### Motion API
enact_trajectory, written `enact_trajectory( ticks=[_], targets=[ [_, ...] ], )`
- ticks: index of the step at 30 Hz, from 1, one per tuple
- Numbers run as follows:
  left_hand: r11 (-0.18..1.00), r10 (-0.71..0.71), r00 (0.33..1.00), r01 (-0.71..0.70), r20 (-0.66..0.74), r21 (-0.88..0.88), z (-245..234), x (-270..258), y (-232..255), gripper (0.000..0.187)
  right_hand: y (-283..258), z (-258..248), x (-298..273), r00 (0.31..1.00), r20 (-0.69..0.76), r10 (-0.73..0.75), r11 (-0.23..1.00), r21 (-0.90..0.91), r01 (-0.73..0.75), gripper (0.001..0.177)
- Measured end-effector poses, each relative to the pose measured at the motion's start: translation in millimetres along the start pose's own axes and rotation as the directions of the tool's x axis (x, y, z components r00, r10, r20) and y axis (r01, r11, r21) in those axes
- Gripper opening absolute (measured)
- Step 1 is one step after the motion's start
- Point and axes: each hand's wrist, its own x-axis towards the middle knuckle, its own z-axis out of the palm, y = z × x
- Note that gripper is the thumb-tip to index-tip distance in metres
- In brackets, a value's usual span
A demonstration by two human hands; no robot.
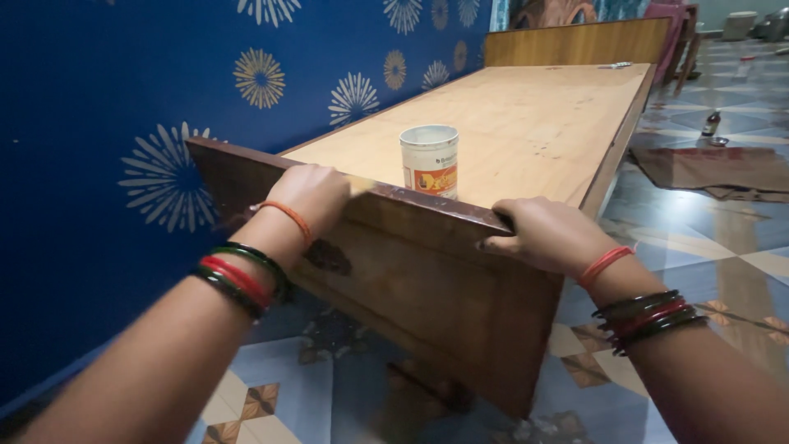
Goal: The person applies a liquid finish to a wooden bed frame using a brush. They repeatedly dip the brush into a container and spread the finish along the side panel and legs of the frame.
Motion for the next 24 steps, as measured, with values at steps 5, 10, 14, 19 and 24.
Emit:
enact_trajectory(
  ticks=[5,10,14,19,24],
  targets=[
    [0.977,0.138,0.987,-0.122,0.086,-0.176,-63,-22,19,0.023,4,3,1,0.998,-0.029,-0.058,0.997,0.047,0.059,0.043],
    [0.995,-0.092,0.993,0.094,0.073,-0.014,-55,-25,14,0.016,4,5,-4,0.995,-0.062,-0.074,0.996,-0.061,0.070,0.044],
    [0.985,-0.170,0.984,0.170,0.050,0.003,-31,-26,28,0.016,4,6,-5,0.987,-0.075,-0.140,0.982,-0.138,0.128,0.048],
    [0.986,-0.121,0.992,0.116,-0.036,-0.122,-37,-36,54,0.012,6,8,-6,0.978,-0.100,-0.184,0.975,-0.145,0.169,0.042],
    [0.988,-0.096,0.982,0.073,-0.164,-0.138,-27,-32,71,0.012,0,1,-9,0.991,-0.059,-0.118,0.986,-0.126,0.110,0.043]
  ],
)
